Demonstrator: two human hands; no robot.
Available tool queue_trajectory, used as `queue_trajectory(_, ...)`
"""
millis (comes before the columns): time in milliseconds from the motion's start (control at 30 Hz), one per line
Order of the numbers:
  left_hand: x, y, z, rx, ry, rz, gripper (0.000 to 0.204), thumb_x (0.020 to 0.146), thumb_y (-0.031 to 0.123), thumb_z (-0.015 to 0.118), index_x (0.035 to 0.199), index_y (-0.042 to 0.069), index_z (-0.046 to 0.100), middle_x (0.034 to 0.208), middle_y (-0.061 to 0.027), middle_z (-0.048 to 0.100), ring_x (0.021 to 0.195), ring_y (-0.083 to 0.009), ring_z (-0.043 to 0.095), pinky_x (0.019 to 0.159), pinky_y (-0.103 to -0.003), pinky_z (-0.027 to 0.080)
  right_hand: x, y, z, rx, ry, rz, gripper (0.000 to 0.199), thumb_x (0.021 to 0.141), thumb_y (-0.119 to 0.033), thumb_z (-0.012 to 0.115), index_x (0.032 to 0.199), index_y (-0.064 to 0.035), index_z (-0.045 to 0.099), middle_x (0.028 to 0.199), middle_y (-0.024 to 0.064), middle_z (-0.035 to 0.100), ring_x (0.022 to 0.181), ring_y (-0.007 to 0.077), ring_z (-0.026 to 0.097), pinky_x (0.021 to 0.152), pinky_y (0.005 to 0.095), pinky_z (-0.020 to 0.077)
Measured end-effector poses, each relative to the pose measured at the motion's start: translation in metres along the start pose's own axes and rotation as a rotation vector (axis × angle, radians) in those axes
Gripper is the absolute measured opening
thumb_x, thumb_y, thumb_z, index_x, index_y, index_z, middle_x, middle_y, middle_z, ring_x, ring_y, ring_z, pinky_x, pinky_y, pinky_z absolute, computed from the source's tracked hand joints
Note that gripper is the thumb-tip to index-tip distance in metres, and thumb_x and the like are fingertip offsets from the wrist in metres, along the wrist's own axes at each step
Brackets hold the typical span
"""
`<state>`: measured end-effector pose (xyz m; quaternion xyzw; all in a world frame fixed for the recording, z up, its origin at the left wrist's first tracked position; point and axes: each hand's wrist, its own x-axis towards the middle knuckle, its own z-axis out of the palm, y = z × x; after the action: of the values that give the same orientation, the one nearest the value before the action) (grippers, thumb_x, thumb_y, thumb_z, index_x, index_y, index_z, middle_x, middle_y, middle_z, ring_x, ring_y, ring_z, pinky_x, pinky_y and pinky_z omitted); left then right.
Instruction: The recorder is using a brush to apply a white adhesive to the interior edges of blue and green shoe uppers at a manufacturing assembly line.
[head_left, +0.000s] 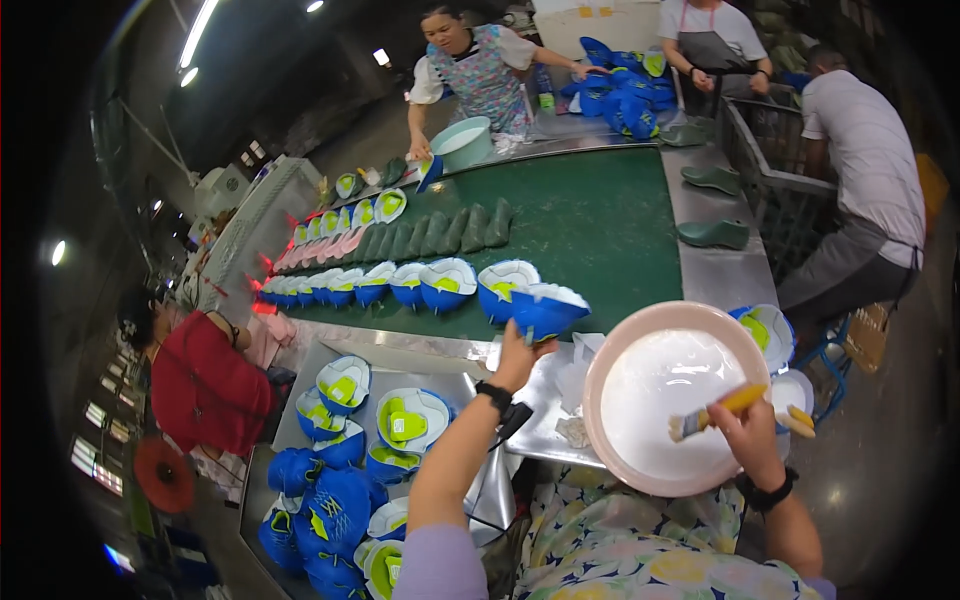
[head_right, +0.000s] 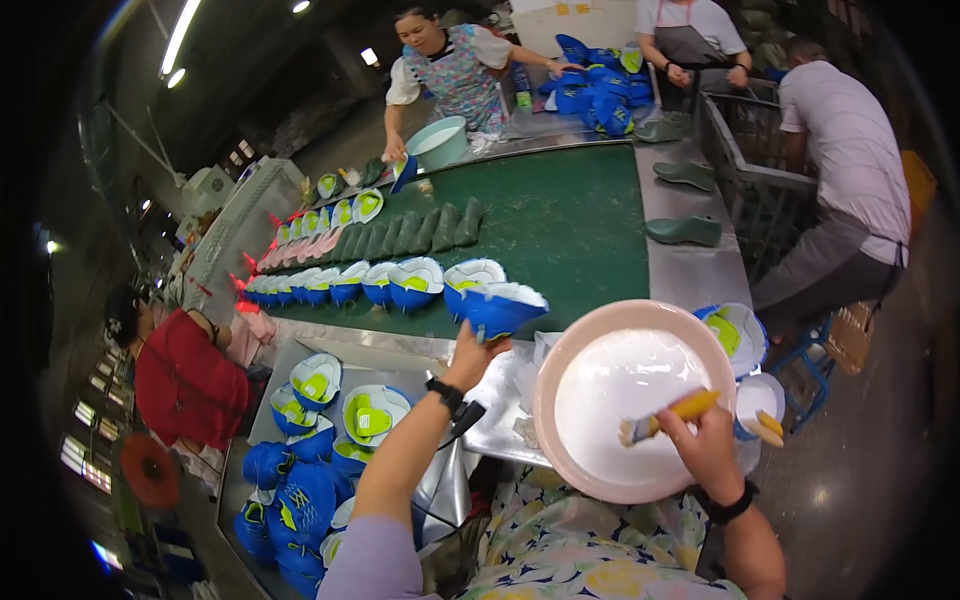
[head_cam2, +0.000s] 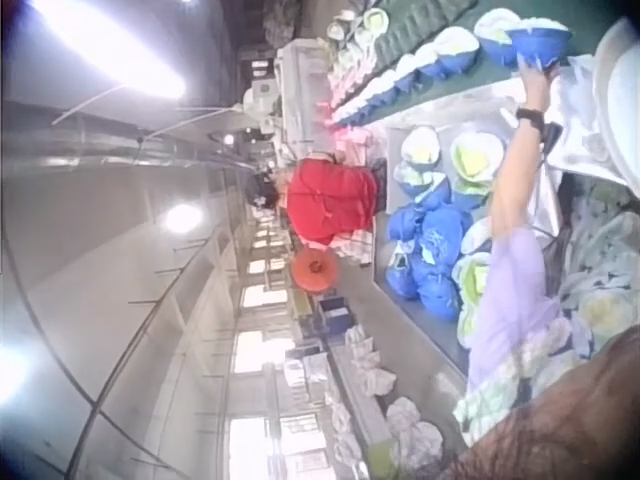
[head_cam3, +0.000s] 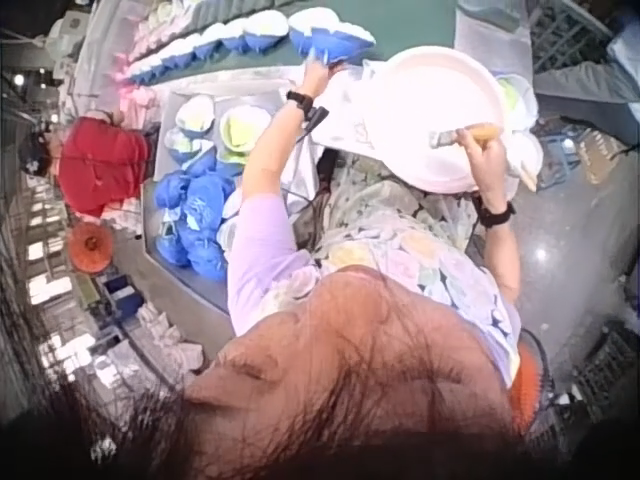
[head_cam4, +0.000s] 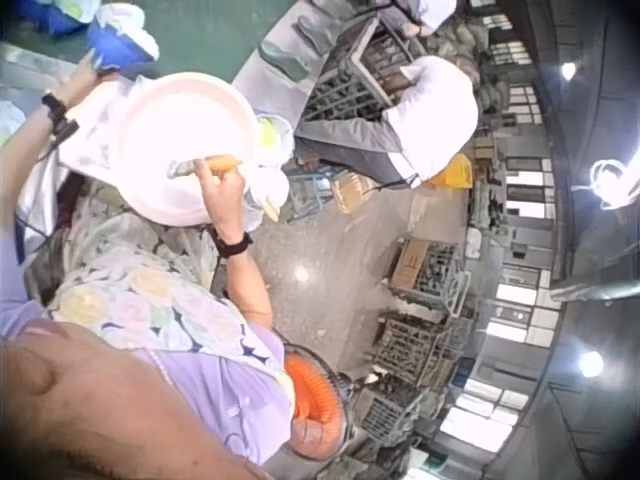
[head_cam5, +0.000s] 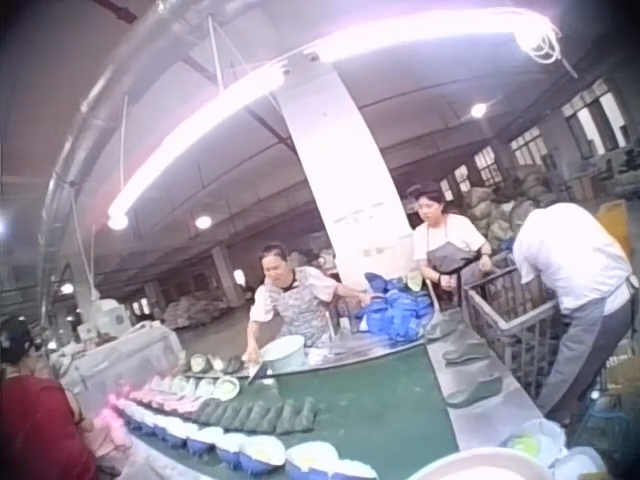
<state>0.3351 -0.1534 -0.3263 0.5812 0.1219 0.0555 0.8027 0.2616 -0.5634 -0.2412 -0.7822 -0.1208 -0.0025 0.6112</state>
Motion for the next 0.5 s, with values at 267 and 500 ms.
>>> queue_trajectory(267, 0.114, -0.055, -0.013, 0.338, 0.342, -0.356, 0.047, 0.09, -0.002, 0.046, 0.134, 0.011, 0.04, 0.113, -0.0115, 0.058, 0.094, -0.0246, 0.062, 0.077, -0.039, 0.056, -0.013, 0.027, 0.003, 0.108, 0.079, 0.165, 0.008, 0.085, -0.001, 0.069, 0.088, 0.0022, 0.062, 0.082, 0.0083, 0.066, 0.072, 0.0122, 0.064, 0.066, 0.0239, 0.0492)
queue_trajectory(500, 0.144, -0.053, -0.063, 0.129, 0.409, -0.336, 0.054, 0.088, 0.004, 0.054, 0.139, 0.017, 0.044, 0.101, -0.0012, 0.053, 0.095, -0.0154, 0.051, 0.094, -0.044, 0.038, -0.022, 0.028, 0.007, -0.09, 0.117, 0.063, 0.009, 0.083, -0.003, 0.068, 0.089, 0.0012, 0.063, 0.085, 0.0108, 0.066, 0.075, 0.0184, 0.063, 0.071, 0.0285, 0.0479)
